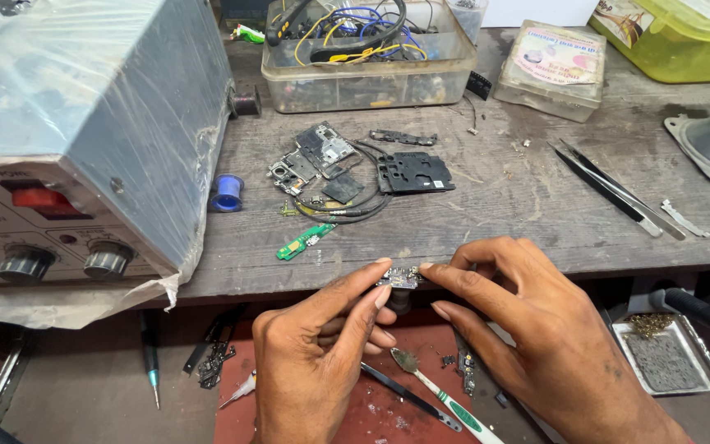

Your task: The person cleans a small circuit board with a toothbrush, then uses a metal file to smooth its edges. Finally, they apply a paste from a syringe onto the board's surface.

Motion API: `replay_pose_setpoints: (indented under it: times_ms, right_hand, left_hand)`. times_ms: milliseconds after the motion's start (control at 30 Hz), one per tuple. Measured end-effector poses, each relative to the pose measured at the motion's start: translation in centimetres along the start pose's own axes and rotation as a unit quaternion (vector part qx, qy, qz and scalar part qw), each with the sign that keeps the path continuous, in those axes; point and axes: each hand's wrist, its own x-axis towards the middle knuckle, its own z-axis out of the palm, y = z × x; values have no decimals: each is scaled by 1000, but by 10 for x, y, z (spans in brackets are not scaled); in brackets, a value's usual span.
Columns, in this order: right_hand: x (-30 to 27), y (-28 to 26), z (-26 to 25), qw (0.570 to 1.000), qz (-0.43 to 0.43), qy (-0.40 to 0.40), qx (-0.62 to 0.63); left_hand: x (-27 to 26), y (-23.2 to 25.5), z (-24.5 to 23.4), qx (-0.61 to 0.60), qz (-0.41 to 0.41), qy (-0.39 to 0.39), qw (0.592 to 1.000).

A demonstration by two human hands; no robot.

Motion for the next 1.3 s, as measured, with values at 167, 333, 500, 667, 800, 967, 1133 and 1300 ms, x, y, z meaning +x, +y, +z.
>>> replay_pose_setpoints:
  times_ms: [167, 333, 500, 667, 800, 967, 1133, 1300]
  right_hand:
    - [2, -4, -3, 1000, -11, 5, 4]
    - [1, -4, -4, 1000, -12, 10, 10]
    - [0, -4, -5, 1000, -17, 20, 15]
    - [-1, -3, -6, 999, -11, 23, 23]
    - [-1, -1, -7, 999, -21, 28, 31]
    - [-4, 1, -8, 999, -10, 27, 40]
    - [-6, 5, -7, 998, -27, 31, 47]
    - [-6, 5, -10, 998, -23, 25, 57]
  left_hand:
    - [-2, 0, 0, 3, 9, 0, 1000]
    - [-4, 0, 1, 3, 36, 7, 999]
    - [-4, 3, 2, 16, 33, 14, 999]
    - [-3, 2, 5, 30, 32, 24, 999]
    - [-4, 2, 6, 48, 28, 32, 998]
    - [-3, 1, 8, 51, 27, 40, 998]
    - [-3, -5, 9, 47, 39, 38, 997]
    - [-2, -8, 8, 57, 57, 31, 996]
